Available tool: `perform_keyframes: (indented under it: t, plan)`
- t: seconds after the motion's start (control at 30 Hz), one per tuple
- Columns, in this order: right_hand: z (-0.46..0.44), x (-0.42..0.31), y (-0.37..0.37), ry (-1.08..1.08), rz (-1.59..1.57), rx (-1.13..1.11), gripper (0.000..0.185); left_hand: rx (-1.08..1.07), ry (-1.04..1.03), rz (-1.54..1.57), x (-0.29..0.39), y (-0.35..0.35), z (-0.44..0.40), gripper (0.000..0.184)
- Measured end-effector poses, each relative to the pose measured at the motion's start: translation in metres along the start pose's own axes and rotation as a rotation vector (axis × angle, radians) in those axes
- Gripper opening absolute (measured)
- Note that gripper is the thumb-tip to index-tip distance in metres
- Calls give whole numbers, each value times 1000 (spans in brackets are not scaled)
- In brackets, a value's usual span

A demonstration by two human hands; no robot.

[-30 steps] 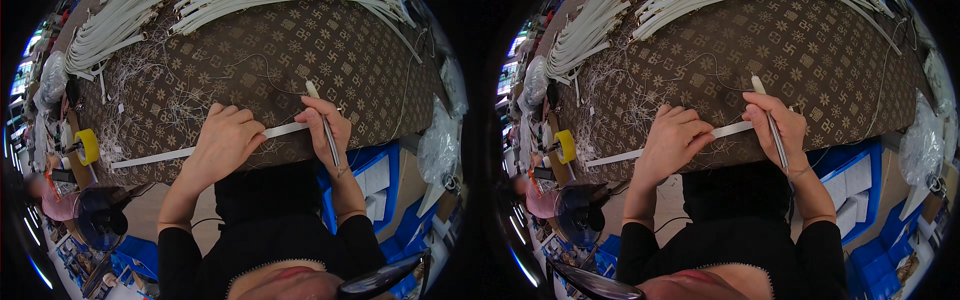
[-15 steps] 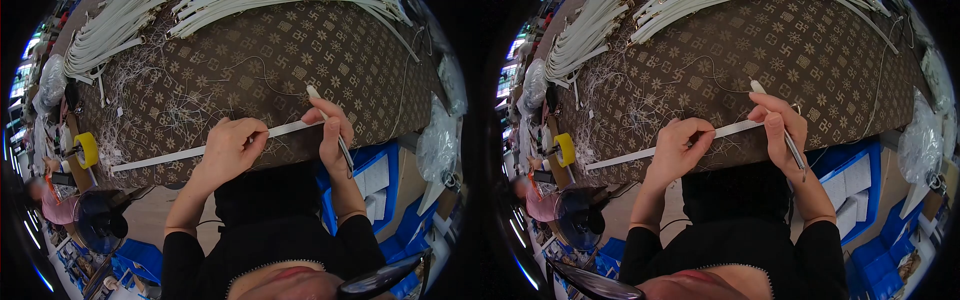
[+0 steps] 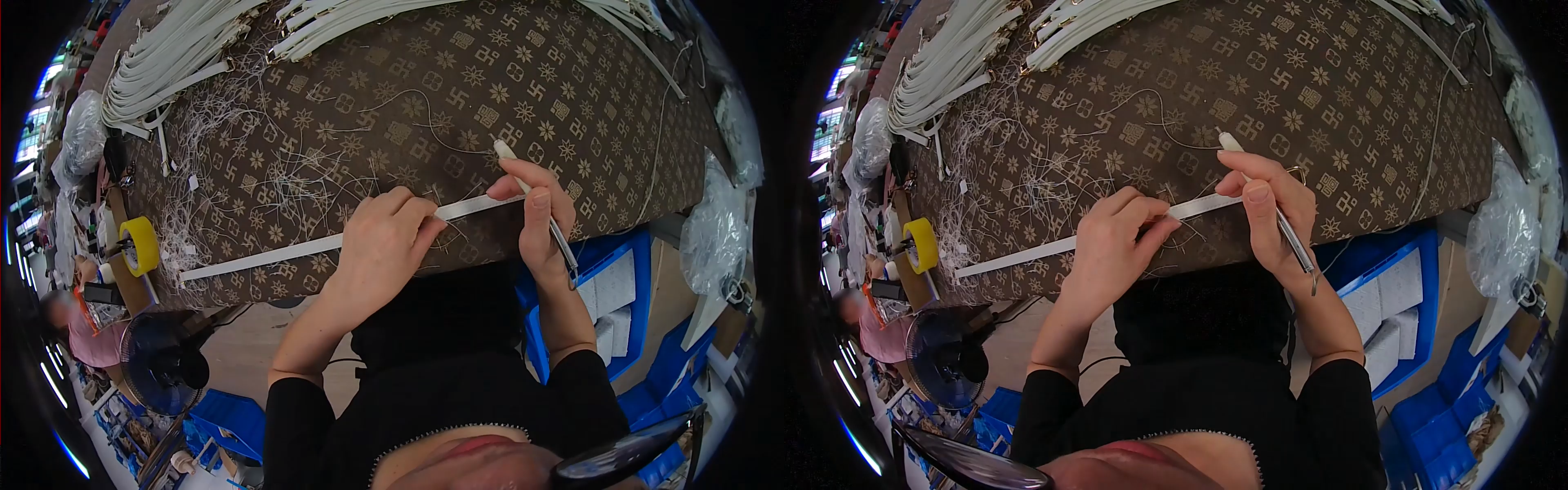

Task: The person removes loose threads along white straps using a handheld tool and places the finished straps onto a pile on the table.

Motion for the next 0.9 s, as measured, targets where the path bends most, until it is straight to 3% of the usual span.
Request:
perform_keyframes:
  t: [0.23,0.67,0.73,0.9]
  plan:
    - [0,1,-1,-15,6,-2,39,104,-76,-23,-2,-1,-3,10]
    - [0,1,-3,-17,4,13,38,152,-46,23,-7,-4,0,16]
    - [2,-5,-7,-35,-73,177,38,136,-58,50,-8,-4,0,17]
    - [27,-11,7,-113,-134,67,40,118,-120,-10,-7,-2,-3,18]
Point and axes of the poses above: each hand's wrist, its own z-axis away from the middle knuckle, its own y-axis out of the back of the hand, x = y × z, the point moved 1 cm from there along -z, towards the middle knuckle, and after that the axes turned 3 degrees about -y, right-handed, at the moved point
